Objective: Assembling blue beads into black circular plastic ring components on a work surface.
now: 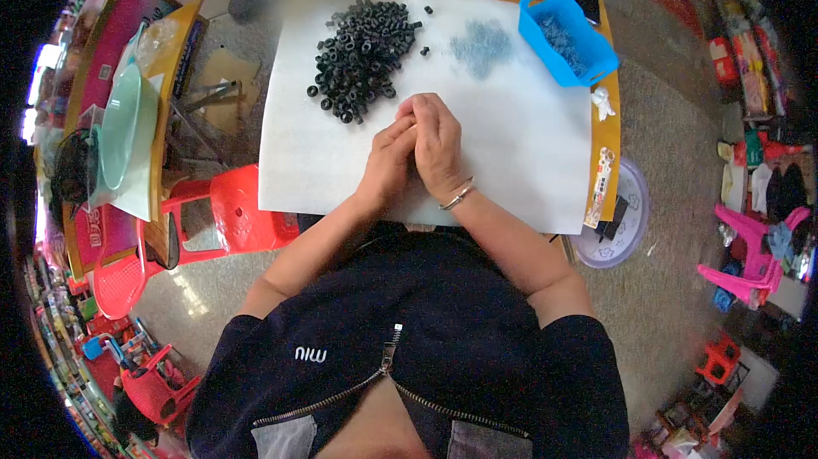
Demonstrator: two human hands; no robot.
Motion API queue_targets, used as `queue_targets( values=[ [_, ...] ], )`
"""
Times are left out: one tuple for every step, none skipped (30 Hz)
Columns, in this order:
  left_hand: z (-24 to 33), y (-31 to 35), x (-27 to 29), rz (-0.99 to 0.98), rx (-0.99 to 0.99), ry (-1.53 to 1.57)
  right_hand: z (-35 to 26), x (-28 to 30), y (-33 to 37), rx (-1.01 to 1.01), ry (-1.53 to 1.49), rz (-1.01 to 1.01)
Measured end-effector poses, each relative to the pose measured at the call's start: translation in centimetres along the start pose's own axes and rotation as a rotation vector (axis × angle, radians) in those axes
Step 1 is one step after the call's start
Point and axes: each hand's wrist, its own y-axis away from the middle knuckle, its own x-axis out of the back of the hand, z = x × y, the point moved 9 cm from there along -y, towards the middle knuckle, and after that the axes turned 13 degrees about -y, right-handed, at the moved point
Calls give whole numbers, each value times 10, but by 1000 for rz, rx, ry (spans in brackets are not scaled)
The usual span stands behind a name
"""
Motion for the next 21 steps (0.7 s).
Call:
queue_targets(
  values=[
    [-1, 0, 1, -21, 60, 28, -2, -1, -2, -16, 1, -23],
    [4, 1, -3, -87, 64, 160, 1, 0, -1, -131, -94, -49],
    [10, 3, -5, -150, 71, 293, -5, -3, 3, -252, -190, -76],
    [9, 7, -5, -211, 107, 381, -5, -5, 9, -375, -285, -97],
    [11, 10, -2, -224, 106, 409, -16, -6, 7, -276, -209, -161],
    [15, 14, -1, -236, 108, 438, -25, -8, 6, -182, -134, -222],
    [19, 18, -2, -246, 110, 468, -35, -12, 7, -86, -59, -284],
    [24, 22, -5, -244, 105, 429, -39, -12, 10, -96, 6, -299],
    [25, 23, -5, -261, 100, 426, -44, -14, 12, -66, 52, -317],
    [25, 25, -5, -277, 94, 423, -48, -16, 15, -35, 97, -334],
    [26, 26, -4, -293, 89, 420, -51, -18, 16, -4, 142, -352],
    [27, 27, -5, -310, 74, 413, -54, -18, 16, 34, 183, -358],
    [29, 28, -6, -327, 60, 406, -56, -18, 15, 73, 224, -363],
    [30, 29, -6, -344, 46, 399, -58, -18, 15, 112, 264, -369],
    [30, 29, -5, -320, 42, 408, -55, -17, 15, 60, 217, -352],
    [31, 29, -5, -296, 38, 416, -52, -16, 15, 8, 170, -335],
    [32, 30, -5, -272, 35, 424, -49, -14, 15, -45, 123, -318],
    [35, 30, -5, -255, 36, 406, -48, -13, 15, -79, 81, -301],
    [38, 31, -6, -238, 38, 387, -47, -11, 14, -114, 38, -283],
    [41, 32, -5, -222, 40, 368, -46, -10, 14, -149, -5, -265],
    [43, 33, -6, -230, 34, 351, -47, -9, 14, -154, -23, -263]
  ],
)
